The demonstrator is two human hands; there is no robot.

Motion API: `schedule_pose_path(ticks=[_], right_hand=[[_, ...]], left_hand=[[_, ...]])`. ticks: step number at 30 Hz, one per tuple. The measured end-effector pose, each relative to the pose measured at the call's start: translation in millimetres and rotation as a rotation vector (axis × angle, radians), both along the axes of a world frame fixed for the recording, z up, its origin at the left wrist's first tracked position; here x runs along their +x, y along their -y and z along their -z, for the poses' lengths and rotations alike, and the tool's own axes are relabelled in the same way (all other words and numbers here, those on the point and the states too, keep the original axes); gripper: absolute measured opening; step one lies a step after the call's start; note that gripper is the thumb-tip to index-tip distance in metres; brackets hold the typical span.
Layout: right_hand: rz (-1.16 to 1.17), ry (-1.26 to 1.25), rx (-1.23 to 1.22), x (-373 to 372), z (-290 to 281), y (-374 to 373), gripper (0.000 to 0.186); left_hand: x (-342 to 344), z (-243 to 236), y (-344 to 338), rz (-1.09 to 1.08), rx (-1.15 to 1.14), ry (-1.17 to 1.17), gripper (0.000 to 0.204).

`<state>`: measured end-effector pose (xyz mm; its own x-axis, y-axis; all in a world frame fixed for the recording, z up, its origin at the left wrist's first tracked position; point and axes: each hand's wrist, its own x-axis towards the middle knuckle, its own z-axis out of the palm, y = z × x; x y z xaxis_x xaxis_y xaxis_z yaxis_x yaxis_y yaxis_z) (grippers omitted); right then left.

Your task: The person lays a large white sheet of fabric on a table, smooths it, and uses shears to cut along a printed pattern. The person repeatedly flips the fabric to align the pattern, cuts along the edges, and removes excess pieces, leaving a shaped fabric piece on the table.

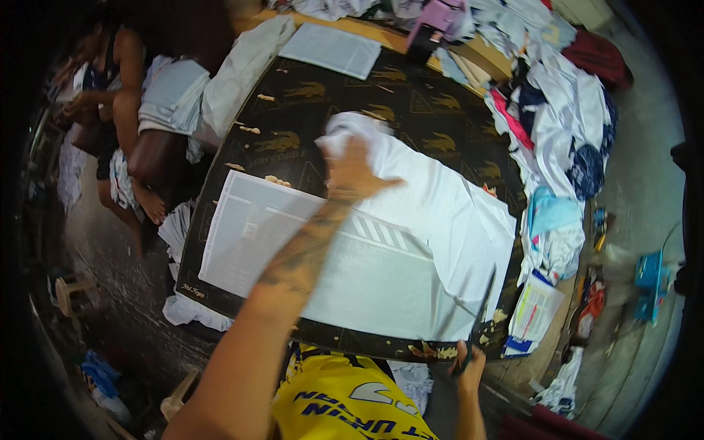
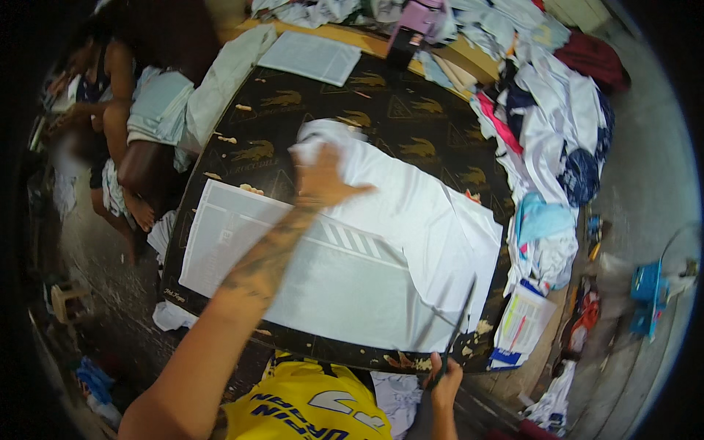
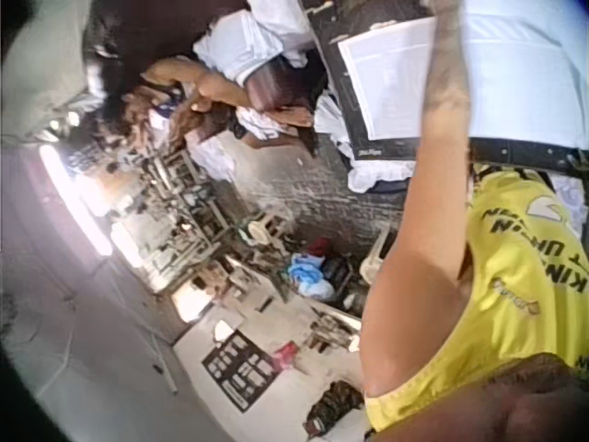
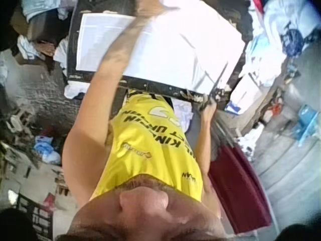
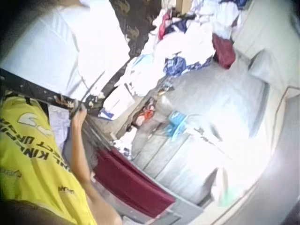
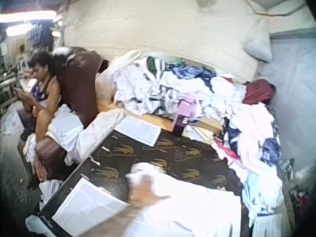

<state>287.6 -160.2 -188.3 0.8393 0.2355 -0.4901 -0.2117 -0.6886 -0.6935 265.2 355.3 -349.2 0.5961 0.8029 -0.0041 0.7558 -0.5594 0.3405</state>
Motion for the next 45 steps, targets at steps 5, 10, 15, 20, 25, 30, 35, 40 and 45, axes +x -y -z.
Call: schedule_pose_path(ticks=[5, 10, 15, 20, 25, 30, 35, 40, 45], right_hand=[[0.291, 0.045, -0.058, -109.5, 29.5, 134.7, 0.048], [0.376, 0.013, -0.088, -182.5, 52.1, 167.2, 0.044], [0.341, -0.001, -0.107, -197.3, 42.8, 131.0, 0.058], [0.425, -0.058, -0.084, -183.1, 28.3, 72.6, 0.059], [0.618, -0.205, -0.022, -173.3, 44.6, 32.4, 0.056], [0.774, -0.233, 0.196, -178.1, 47.7, 13.4, 0.043], [0.661, -0.158, 0.000, -176.4, 27.5, 3.2, 0.040], [0.684, -0.416, 0.043, -197.6, 12.4, 9.6, 0.037], [0.641, -0.466, 0.228, -246.6, 19.7, 8.7, 0.034]], left_hand=[[164.9, -82.9, 251.6, 0.375, 0.045, 0.523, 0.038], [70.1, -204.0, 451.5, 1.326, -0.595, 0.681, 0.047], [62.4, -135.9, 387.1, 1.356, -0.667, 0.514, 0.045], [132.2, -44.6, 302.1, 1.355, -0.188, 0.251, 0.074], [185.0, -64.0, 333.1, 1.499, -0.484, -0.187, 0.035], [192.2, -66.5, 330.2, 1.349, -0.466, 0.478, 0.024], [162.7, -45.0, 307.3, 1.461, -0.228, 0.350, 0.013], [97.9, -87.1, 316.2, 1.323, -0.267, 0.231, 0.019], [-3.8, -89.6, 314.6, 1.335, -0.376, 0.112, 0.024]])
